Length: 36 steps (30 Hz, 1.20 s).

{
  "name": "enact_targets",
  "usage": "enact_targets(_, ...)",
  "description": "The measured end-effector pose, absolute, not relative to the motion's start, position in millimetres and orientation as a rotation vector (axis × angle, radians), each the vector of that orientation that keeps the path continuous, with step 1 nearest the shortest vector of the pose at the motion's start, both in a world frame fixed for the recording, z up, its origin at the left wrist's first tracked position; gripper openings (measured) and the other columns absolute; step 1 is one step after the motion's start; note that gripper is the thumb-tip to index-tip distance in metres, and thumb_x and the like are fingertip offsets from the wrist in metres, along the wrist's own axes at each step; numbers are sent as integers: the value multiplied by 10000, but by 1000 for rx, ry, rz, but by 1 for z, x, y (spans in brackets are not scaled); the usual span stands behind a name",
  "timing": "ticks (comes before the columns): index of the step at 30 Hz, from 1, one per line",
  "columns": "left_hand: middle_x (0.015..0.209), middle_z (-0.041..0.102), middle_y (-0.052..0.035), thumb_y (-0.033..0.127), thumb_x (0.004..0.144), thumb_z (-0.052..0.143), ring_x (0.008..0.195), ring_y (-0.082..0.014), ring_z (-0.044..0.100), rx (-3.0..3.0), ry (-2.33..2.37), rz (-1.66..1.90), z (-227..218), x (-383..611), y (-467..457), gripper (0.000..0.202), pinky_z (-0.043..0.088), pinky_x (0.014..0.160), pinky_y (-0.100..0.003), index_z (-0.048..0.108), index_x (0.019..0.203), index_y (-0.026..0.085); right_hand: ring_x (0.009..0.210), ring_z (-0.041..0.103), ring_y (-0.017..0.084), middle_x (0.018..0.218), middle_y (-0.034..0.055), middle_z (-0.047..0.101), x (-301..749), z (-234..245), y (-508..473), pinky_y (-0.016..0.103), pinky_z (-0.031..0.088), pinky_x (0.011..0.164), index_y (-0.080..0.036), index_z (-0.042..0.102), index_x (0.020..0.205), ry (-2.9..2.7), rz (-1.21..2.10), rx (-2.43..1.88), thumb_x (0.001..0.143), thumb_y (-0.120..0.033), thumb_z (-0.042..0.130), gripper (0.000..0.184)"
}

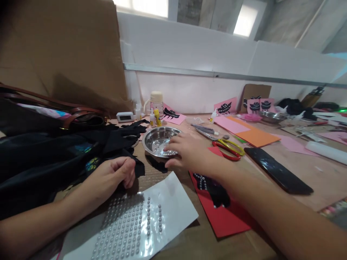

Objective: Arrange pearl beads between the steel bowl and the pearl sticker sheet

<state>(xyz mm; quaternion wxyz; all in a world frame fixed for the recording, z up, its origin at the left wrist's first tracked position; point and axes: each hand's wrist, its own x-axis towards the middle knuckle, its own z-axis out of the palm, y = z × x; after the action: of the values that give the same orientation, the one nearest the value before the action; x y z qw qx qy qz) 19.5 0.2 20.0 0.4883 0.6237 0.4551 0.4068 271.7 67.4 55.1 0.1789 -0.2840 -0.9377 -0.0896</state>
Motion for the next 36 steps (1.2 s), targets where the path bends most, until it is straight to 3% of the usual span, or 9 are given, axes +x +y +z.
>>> enact_targets(3, 597, 560, 0, 646, 886, 559, 548, -114, 522, 1447, 1147, 1091, 23, 16, 7, 540, 446, 541, -238, 544, 628, 172, 856, 599, 220, 928, 94, 733, 274, 33, 64, 380, 489, 778, -162, 734, 1002, -2669, -415, -646, 999, -203, 536, 202)
enact_targets(5, 799, 614, -9, 587, 845, 656, 605, -119, 571, 1302, 1184, 1233, 24, 15, 13, 437, 482, 527, -235, 607, 919, 159, 836, 585, 210, 913, 95, 728, 273, 30, 56, 369, 488, 771, -147, 723, 1000, -2679, -452, -535, 1017, -140, 453, 271)
enact_targets(10, 1377, 501, -161, 423, 731, 814, 622, -96, 608, 1256, 1238, 1357, 17, 10, 26, 906, 543, 507, -274, 333, 1469, 208, 803, 583, 213, 869, 93, 713, 270, 41, 35, 378, 504, 778, -126, 695, 1055, -2672, -593, -326, 1030, -136, 416, 281)
enact_targets(14, 988, 682, -62, 394, 734, 795, 532, -111, 586, 1293, 1202, 1230, 17, 8, 24, 739, 512, 476, -259, 472, 1363, 179, 901, 625, 226, 956, 104, 741, 269, 45, 27, 394, 521, 878, -119, 684, 1083, -2592, -665, -221, 1018, -99, 403, 289)
enact_targets(17, 649, 628, 36, 329, 728, 722, 475, -138, 571, 1248, 1160, 1196, 23, 10, 17, 542, 485, 446, -251, 528, 1209, 170, 951, 636, 223, 1014, 93, 745, 268, 45, 27, 401, 511, 964, -124, 681, 1107, -2617, -672, -238, 1011, -92, 414, 286)
enact_targets(21, 537, 567, 72, 283, 718, 649, 389, -140, 498, 1308, 1171, 1190, 28, 14, 7, 501, 417, 362, -244, 502, 1190, 201, 1224, 563, 258, 1311, 122, 655, 271, 48, 32, 503, 415, 1123, -157, 619, 1289, -2755, -555, -399, 958, -32, 441, 396)
enact_targets(27, 945, 680, -15, 225, 795, 606, 751, -193, 648, 1474, 1235, 1298, 19, 14, 8, 502, 531, 599, -263, 529, 1292, 219, 1358, 457, 232, 1368, 94, 608, 278, 59, 31, 451, 405, 1151, -201, 605, 1327, -2778, -45, -602, 836, 17, 474, 553)
enact_targets(32, 1241, 646, -43, 194, 855, 553, 1229, -276, 554, 1672, 1210, 1312, 12, 12, 11, 463, 438, 1095, -380, 555, 1318, 207, 1086, 637, 212, 1155, 86, 717, 256, 65, 35, 378, 509, 973, -167, 689, 1160, -2675, -3, -677, 907, -47, 507, 334)
enact_targets(36, 1324, 620, -42, 196, 863, 530, 1259, -264, 545, 1736, 1194, 1310, 11, 11, 12, 471, 409, 1144, -401, 538, 1334, 205, 903, 656, 220, 1033, 84, 723, 235, 61, 45, 328, 508, 738, -166, 691, 1071, -2617, -146, -872, 902, -48, 540, 255)
